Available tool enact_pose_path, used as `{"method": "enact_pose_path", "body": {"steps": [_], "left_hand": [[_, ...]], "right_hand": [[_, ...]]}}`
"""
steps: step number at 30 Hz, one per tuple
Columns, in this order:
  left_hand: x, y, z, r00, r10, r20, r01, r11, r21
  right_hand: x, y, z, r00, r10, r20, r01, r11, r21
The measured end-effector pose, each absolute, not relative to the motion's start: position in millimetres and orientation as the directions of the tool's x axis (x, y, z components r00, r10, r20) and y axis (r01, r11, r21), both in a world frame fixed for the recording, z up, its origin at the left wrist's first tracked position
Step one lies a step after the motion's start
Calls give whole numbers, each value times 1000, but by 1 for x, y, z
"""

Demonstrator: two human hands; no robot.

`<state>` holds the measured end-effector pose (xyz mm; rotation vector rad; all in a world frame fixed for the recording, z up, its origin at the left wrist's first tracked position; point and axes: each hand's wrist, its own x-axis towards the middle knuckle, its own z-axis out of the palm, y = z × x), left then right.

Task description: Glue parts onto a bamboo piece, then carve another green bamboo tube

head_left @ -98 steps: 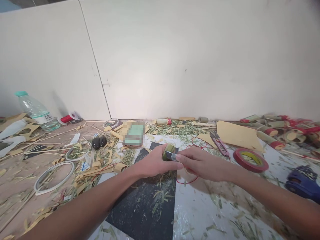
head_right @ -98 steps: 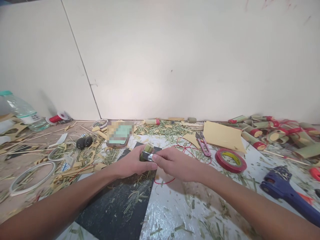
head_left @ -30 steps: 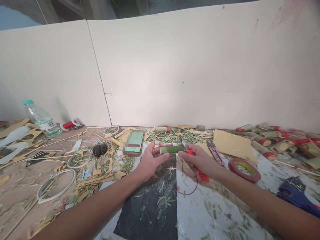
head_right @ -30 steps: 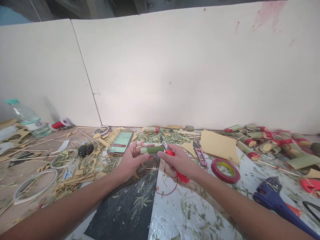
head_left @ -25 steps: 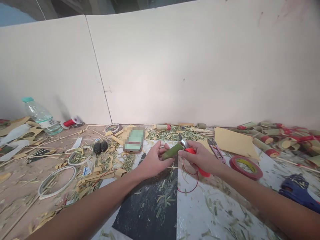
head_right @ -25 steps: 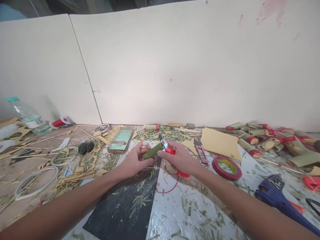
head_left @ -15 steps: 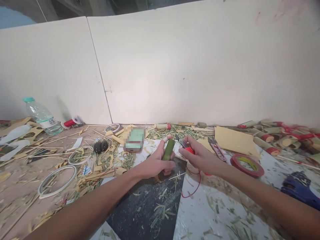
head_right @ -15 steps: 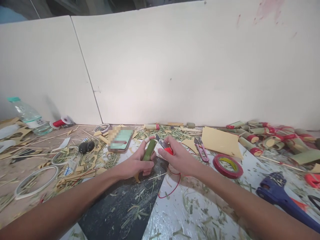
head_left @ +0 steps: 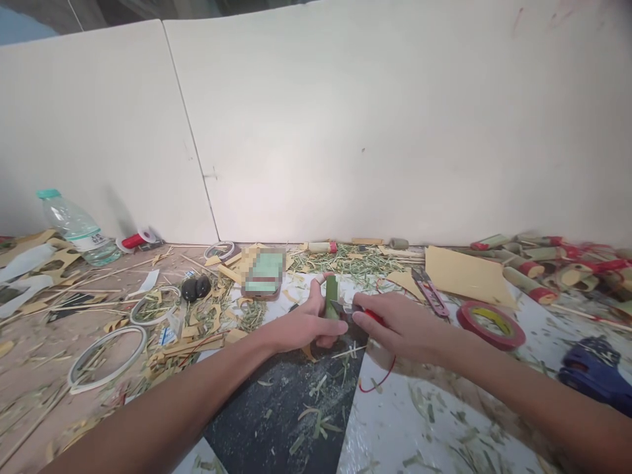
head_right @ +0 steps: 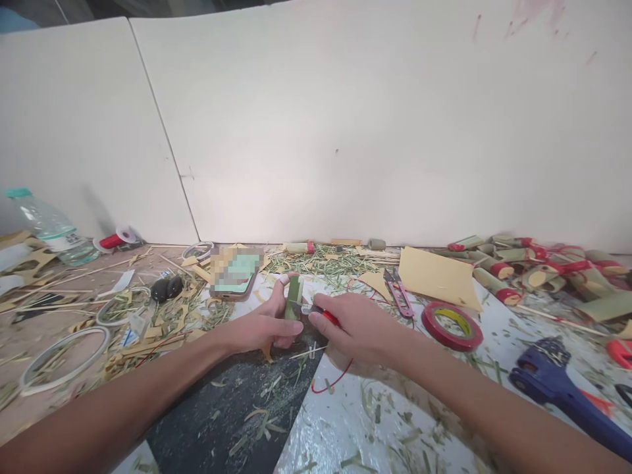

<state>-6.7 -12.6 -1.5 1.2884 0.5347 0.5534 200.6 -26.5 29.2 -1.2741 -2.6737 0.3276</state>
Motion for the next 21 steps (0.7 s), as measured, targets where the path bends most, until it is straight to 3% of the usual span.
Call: {"method": "enact_pose_path", "body": {"steps": [4, 11, 17, 21], "left_hand": [[-8, -12, -1, 719, 691, -75, -86, 197, 977], [-11, -12, -1, 700, 712, -49, 37, 32, 999], [-10, -14, 1, 695, 713, -90, 29, 98, 995], [-8, -19, 3, 741, 663, -110, 20, 141, 990]], "right_hand": [[197, -32, 28, -660, 751, 35, 720, 644, -259], [193, -34, 21, -664, 746, 53, 713, 653, -256], [190, -35, 21, -630, 771, 92, 747, 634, -201], [202, -18, 26, -512, 846, 152, 820, 534, -207]]}}
